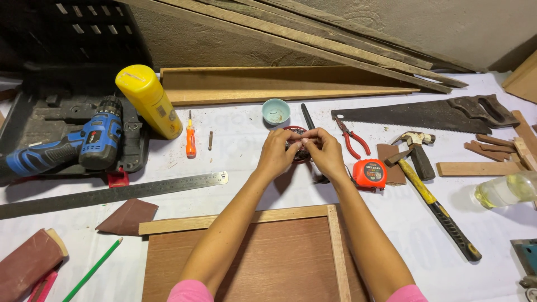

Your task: Measure, mark, and assemble wood pieces for furniture construction.

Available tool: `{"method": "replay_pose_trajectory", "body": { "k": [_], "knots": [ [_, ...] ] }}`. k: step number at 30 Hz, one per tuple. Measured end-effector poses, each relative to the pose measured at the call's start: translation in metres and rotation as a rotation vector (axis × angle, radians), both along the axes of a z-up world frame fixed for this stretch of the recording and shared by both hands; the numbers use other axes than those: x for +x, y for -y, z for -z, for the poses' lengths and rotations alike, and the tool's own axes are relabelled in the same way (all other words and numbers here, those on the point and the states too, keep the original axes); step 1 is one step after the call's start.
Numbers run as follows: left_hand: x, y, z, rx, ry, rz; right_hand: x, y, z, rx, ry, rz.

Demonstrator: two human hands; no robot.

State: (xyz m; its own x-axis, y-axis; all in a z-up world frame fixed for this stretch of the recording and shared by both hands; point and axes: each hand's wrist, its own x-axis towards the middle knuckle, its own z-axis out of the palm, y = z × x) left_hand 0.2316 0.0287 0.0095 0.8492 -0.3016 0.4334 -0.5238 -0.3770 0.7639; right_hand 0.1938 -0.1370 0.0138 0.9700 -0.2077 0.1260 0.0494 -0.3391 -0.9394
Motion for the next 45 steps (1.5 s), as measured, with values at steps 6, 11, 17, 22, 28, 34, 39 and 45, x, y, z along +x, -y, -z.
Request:
{"method": "replay_pose_trajectory", "body": {
  "k": [6, 11, 17, 22, 28, 34, 39, 45],
  "knots": [
    [-0.025, -0.009, -0.024, -0.010, 0.009, 0.028, -0.015, -0.008, -0.008, 0.167, -0.002, -0.008],
    [-0.046, -0.019, -0.034, -0.018, 0.052, 0.008, -0.030, -0.010, -0.013, 0.350, 0.019, -0.059],
    [-0.061, -0.028, -0.035, -0.046, 0.076, -0.006, -0.054, -0.016, -0.025, 0.347, -0.003, -0.113],
    [-0.077, -0.035, -0.036, -0.060, 0.083, -0.004, -0.081, -0.035, -0.046, 0.107, 0.067, -0.071],
    [-0.100, -0.044, -0.030, -0.033, 0.074, -0.030, -0.103, -0.051, -0.045, -0.173, 0.134, -0.032],
    [-0.135, -0.064, -0.032, -0.034, 0.008, -0.081, -0.125, -0.066, -0.033, -0.177, 0.148, -0.071],
    [-0.168, -0.085, -0.032, -0.063, 0.020, -0.122, -0.152, -0.088, -0.035, -0.135, 0.149, -0.112],
    [-0.198, -0.111, -0.026, -0.041, -0.080, -0.202, -0.176, -0.114, -0.026, -0.084, 0.101, -0.191]
  ]
}}
